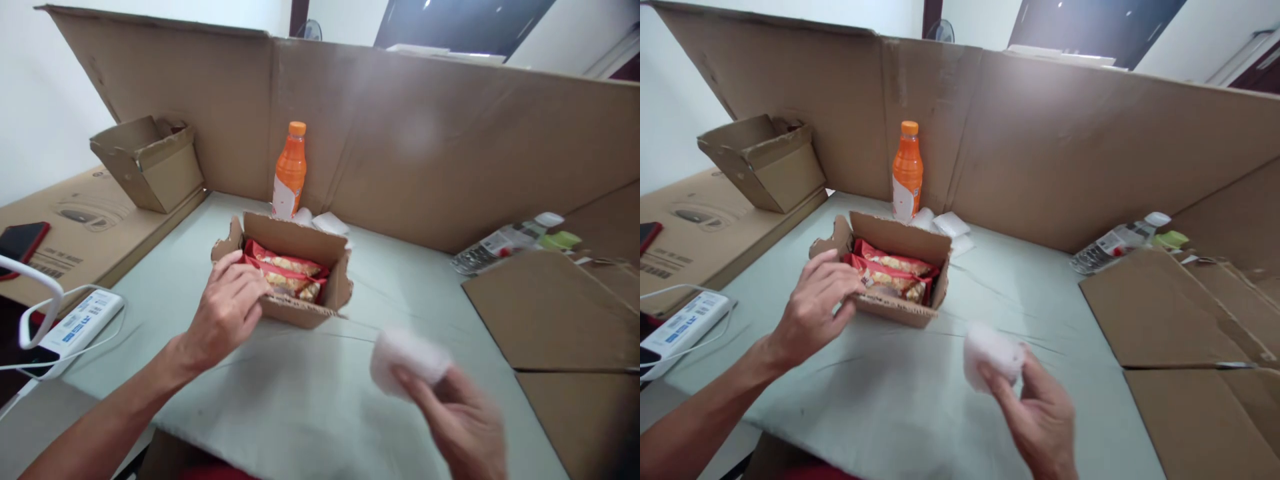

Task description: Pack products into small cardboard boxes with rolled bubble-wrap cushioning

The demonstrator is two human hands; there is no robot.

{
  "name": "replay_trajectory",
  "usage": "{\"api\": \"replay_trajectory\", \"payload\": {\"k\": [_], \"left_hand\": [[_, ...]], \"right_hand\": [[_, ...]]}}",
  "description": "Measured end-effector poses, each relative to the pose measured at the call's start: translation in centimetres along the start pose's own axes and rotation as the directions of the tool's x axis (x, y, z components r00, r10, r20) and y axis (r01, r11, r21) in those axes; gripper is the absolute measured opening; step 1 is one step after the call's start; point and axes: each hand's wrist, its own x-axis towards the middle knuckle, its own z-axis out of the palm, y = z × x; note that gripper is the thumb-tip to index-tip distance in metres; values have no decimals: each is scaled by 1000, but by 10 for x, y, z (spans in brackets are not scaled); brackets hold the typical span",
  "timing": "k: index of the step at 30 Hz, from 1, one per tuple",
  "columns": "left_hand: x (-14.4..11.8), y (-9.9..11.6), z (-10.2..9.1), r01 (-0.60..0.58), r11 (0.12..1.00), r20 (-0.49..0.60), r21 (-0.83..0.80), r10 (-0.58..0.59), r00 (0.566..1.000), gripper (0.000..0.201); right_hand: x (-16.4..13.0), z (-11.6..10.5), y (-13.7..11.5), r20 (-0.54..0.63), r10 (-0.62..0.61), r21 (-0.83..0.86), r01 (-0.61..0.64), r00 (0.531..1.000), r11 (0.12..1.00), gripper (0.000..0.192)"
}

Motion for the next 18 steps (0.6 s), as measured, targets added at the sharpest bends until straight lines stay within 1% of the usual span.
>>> {"api": "replay_trajectory", "payload": {"k": [2, 3, 4, 5, 6, 7, 8, 9, 10, 12, 14, 15, 16, 18], "left_hand": [[-18, 23, -20, 10, 999, 73, -39, -7, 997, 27], [-26, 31, -29, 18, 999, 103, -51, -12, 995, 28], [-34, 37, -38, 26, 998, 121, -49, -20, 992, 29], [-41, 41, -45, 35, 999, 125, -31, -31, 992, 30], [-48, 42, -50, 44, 999, 117, -5, -43, 992, 31], [-55, 41, -54, 50, 999, 106, 17, -52, 993, 31], [-60, 40, -56, 57, 998, 95, 29, -60, 994, 31], [-64, 38, -57, 66, 997, 88, 28, -68, 994, 30], [-68, 37, -57, 75, 997, 80, 16, -76, 994, 28], [-71, 35, -55, 92, 996, 63, -20, -91, 994, 26], [-70, 36, -53, 98, 994, 41, -50, -96, 995, 25], [-68, 36, -52, 94, 994, 29, -62, -92, 995, 24], [-67, 36, -51, 89, 993, 21, -72, -88, 996, 24], [-64, 36, -51, 84, 993, 10, -89, -83, 996, 24]], "right_hand": [[15, -13, -29, -130, -44, -70, 35, 991, 997, 30], [24, -16, -46, -151, -89, -108, 73, 985, 991, 30], [32, -15, -63, -122, -150, -143, 133, 981, 981, 29], [41, -13, -80, -49, -221, -165, 210, 974, 964, 26], [50, -8, -94, 57, -295, -162, 301, 954, 940, 23], [58, -1, -105, 180, -361, -140, 387, 915, 911, 21], [65, 7, -114, 305, -412, -107, 460, 859, 881, 19], [71, 16, -120, 420, -443, -77, 517, 792, 852, 17], [75, 26, -124, 526, -446, -69, 558, 725, 827, 14], [78, 48, -127, 701, -382, -120, 628, 602, 769, 11], [77, 69, -128, 825, -258, -195, 682, 502, 705, 7], [75, 78, -128, 872, -187, -221, 704, 453, 675, 2], [74, 85, -129, 909, -121, -231, 726, 398, 648, 6], [74, 92, -131, 953, -52, -211, 774, 300, 597, 19]]}}
